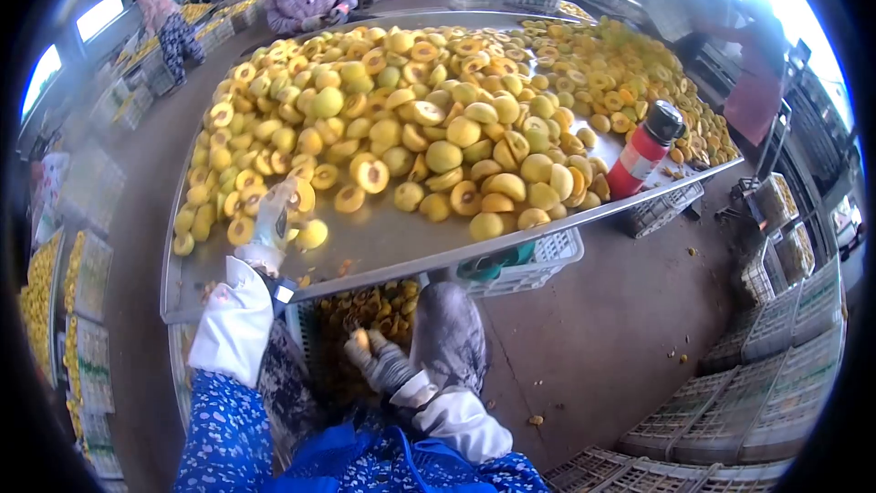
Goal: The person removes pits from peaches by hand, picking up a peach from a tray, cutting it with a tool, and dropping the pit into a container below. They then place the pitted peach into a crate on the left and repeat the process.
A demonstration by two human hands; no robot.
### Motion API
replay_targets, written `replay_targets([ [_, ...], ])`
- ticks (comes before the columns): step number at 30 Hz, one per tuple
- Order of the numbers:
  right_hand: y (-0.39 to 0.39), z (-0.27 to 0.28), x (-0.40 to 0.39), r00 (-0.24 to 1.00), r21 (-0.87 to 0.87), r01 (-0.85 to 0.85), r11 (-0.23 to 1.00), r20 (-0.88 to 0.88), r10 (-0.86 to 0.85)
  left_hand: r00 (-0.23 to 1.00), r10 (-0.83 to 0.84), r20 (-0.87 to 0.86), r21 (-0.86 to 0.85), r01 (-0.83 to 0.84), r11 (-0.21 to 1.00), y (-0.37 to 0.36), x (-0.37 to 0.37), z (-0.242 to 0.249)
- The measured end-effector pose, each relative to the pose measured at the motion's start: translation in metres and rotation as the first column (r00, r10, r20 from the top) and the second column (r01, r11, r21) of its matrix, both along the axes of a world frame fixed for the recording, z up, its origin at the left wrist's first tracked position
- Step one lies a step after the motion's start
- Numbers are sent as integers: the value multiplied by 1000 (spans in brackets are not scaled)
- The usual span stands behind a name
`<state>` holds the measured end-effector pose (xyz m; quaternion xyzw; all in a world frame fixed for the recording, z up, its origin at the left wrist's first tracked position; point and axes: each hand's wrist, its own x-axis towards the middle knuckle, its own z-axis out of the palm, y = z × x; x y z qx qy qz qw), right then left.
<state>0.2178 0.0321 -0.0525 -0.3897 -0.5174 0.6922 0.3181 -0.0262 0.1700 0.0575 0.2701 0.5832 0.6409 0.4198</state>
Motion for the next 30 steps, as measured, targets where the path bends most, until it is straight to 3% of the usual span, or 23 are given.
replay_targets([
  [2,9,24,1,997,255,61,965,32,-72,921,-144,363,91,118,989,-37,13,6],
  [3,15,33,2,994,417,35,908,81,-75,860,-182,477,224,82,971,-48,19,-7],
  [4,20,31,4,978,418,-69,906,209,-22,820,-130,557,164,45,985,-63,30,3],
  [6,25,63,4,967,815,-127,565,228,-112,713,-232,661,216,115,970,-83,34,-9],
  [8,27,76,1,906,870,-300,392,389,-168,676,-321,663,307,145,941,-97,43,-21],
  [10,32,79,-2,879,834,-391,391,464,-112,664,-337,667,329,143,934,-107,56,-26],
  [14,33,82,-14,876,813,-394,428,474,-94,818,-210,535,293,53,955,-126,77,-25],
  [18,33,69,-21,865,802,-392,451,489,-117,875,-204,439,321,60,945,-124,72,-53],
  [20,32,56,-25,879,847,-342,406,442,-182,959,-131,252,273,60,960,-129,75,-53],
  [21,31,52,-27,880,827,-342,446,448,-157,984,-97,152,251,57,966,-131,77,-52],
  [24,26,46,-30,881,765,-338,549,462,-101,999,31,26,209,-36,977,-137,89,-49],
  [26,21,45,-28,878,733,-335,592,471,-85,997,67,-28,280,-57,958,-138,95,-53],
  [30,16,35,-25,814,697,-416,585,572,-103,986,124,-114,271,-89,958,-139,96,-64],
])
